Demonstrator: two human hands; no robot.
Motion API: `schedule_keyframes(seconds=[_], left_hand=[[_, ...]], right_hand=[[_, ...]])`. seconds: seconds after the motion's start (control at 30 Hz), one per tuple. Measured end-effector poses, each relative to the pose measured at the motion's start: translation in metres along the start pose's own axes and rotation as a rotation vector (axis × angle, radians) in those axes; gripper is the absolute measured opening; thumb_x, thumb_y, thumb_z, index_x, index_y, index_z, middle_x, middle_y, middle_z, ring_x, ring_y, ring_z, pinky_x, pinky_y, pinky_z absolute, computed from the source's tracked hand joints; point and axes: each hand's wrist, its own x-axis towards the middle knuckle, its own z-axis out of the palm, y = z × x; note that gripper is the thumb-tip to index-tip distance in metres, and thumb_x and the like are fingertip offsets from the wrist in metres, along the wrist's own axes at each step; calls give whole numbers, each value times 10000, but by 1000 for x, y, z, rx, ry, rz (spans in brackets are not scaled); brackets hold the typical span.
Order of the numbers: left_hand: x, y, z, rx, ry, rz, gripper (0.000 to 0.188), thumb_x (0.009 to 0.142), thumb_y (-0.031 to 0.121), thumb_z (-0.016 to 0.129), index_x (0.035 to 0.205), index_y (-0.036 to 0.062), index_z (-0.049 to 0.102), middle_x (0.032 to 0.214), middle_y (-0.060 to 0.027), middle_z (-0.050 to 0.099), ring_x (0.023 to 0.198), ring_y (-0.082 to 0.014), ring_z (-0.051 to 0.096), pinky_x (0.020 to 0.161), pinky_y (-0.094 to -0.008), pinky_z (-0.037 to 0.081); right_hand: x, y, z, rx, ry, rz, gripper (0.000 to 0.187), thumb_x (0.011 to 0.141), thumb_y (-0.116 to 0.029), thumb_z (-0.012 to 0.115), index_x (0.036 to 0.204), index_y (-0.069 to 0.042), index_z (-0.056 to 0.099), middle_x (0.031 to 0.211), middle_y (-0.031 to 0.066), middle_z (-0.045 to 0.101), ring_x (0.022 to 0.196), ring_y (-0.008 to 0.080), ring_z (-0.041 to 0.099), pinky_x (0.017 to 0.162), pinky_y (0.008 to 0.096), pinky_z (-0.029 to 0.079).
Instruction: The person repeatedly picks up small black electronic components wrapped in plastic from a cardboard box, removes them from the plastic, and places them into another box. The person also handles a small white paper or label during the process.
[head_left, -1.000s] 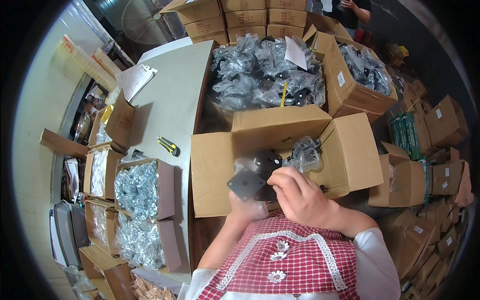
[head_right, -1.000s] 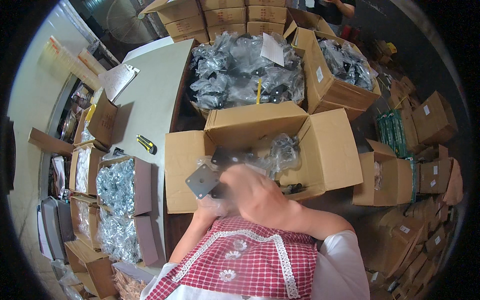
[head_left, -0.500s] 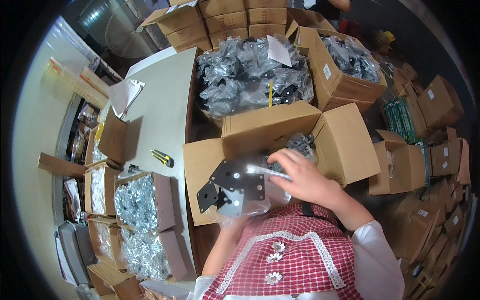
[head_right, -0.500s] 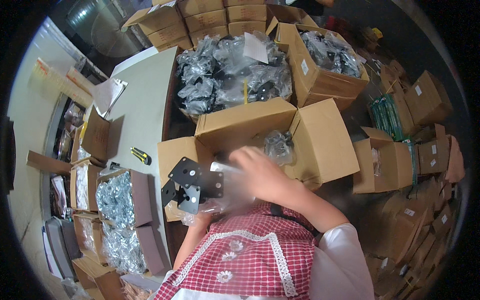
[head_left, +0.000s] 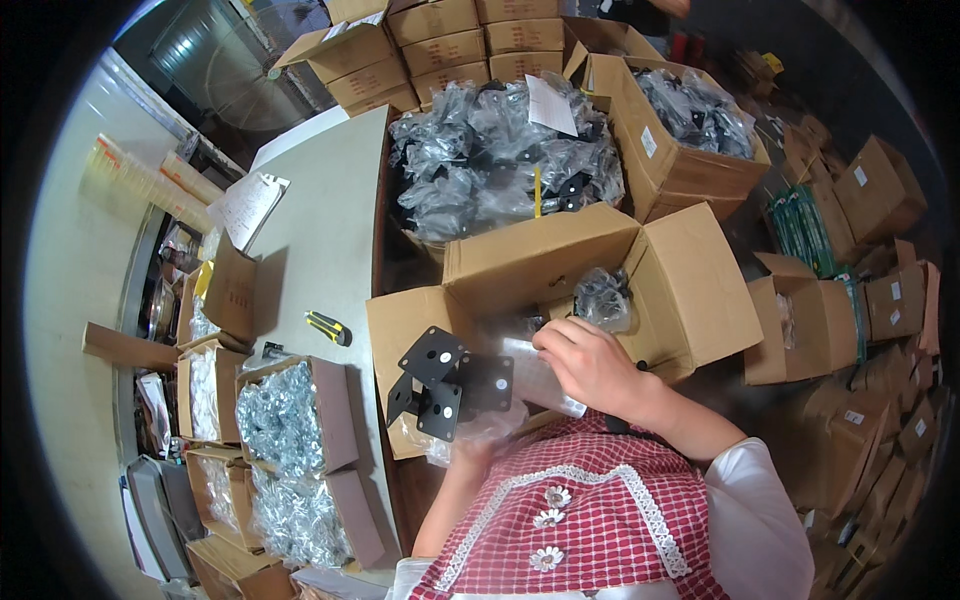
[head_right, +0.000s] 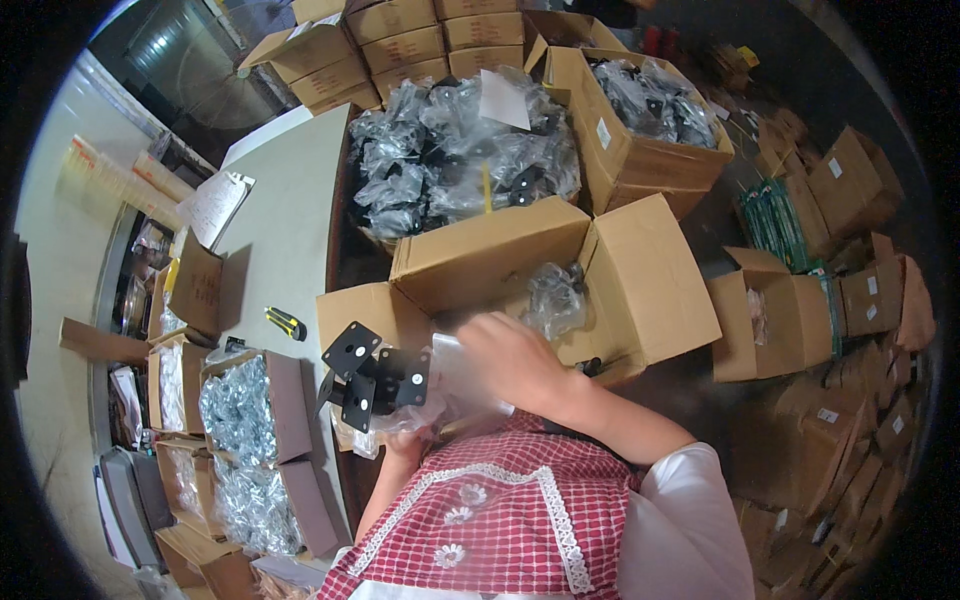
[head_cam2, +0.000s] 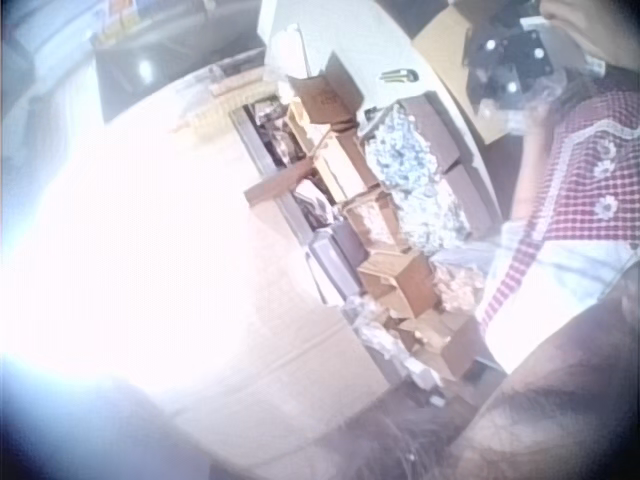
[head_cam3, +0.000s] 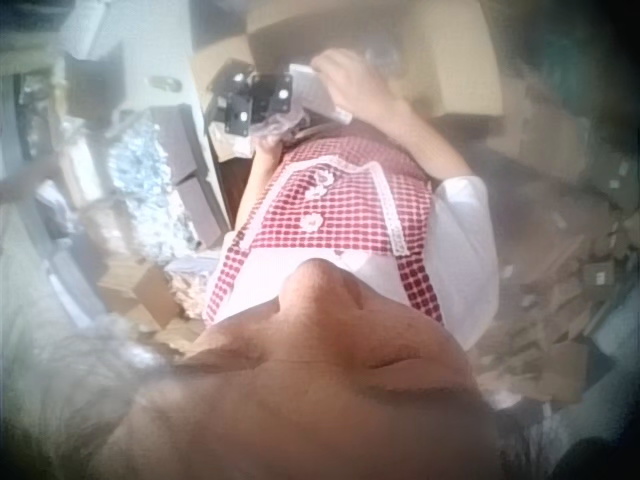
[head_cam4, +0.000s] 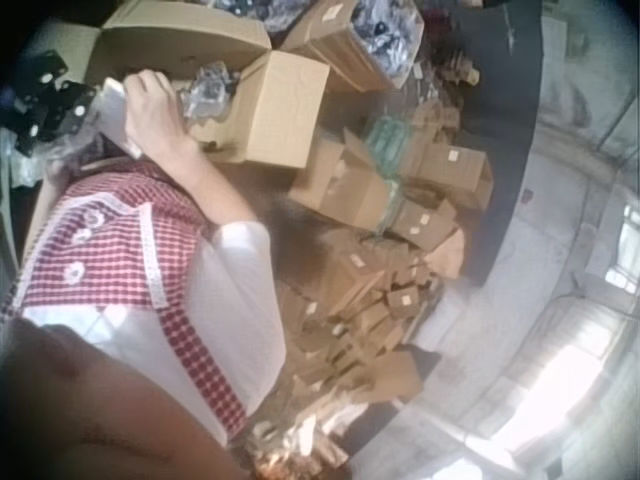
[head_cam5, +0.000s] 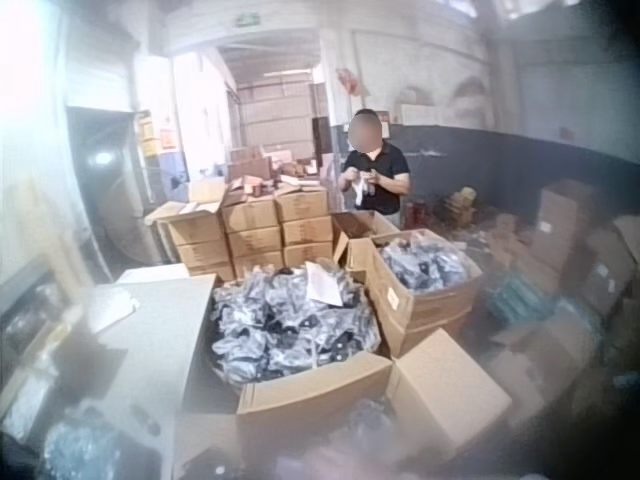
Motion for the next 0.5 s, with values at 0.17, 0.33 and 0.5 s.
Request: schedule_keyframes(seconds=[0.17,0.33,0.5], left_hand=[[-16,-3,-13,1039,-18,341,545,774,202,791,1251,-8,631,1139,-126,698,890,-230,702,734,-336,587],[-14,-3,-1,1175,115,143,370,796,203,813,1097,15,709,1068,-97,714,850,-184,694,666,-325,557],[2,-2,26,1777,169,282,340,834,228,818,1113,58,725,1049,-61,730,957,-171,690,789,-356,551]], right_hand=[[-8,4,1,-110,-20,-84,242,800,37,650,1035,-18,640,1023,115,626,938,321,643,783,418,547],[-7,7,8,-64,-78,5,205,830,15,624,1028,-26,595,1078,131,604,1047,338,602,877,428,500],[14,15,-20,293,-4,173,66,989,-115,582,978,-57,552,1155,115,618,1149,293,551,1037,411,404]])
